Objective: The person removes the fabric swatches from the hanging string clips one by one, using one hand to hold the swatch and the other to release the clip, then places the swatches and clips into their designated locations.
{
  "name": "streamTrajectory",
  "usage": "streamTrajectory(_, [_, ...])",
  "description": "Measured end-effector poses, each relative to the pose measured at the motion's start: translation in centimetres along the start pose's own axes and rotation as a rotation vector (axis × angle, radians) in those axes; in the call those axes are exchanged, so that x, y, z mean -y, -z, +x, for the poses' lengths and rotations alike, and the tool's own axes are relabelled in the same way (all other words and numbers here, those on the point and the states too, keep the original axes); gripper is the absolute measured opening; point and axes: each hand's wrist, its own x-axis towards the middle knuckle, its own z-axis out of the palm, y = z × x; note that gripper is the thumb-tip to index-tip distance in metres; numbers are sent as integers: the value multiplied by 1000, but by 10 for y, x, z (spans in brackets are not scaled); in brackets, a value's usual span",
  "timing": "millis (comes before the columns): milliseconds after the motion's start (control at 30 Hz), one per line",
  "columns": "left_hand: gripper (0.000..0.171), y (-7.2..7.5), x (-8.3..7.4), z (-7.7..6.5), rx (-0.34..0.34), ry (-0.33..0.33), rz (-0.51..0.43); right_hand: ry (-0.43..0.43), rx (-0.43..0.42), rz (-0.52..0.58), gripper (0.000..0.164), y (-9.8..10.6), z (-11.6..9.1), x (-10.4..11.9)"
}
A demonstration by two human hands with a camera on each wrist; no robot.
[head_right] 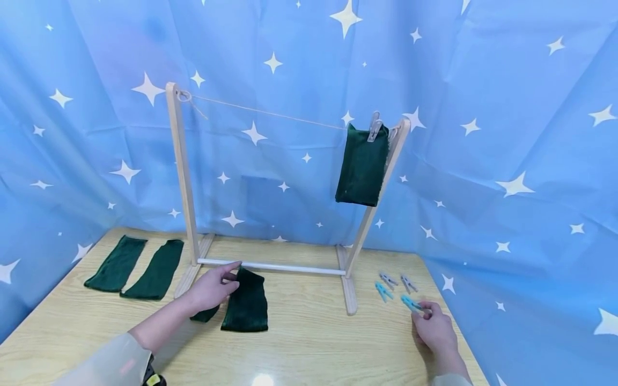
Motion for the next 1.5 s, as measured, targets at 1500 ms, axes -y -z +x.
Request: streamTrajectory(1500, [21,-17,12,-22,413,-349,207,16,-16,-14,52,-1,0,-2])
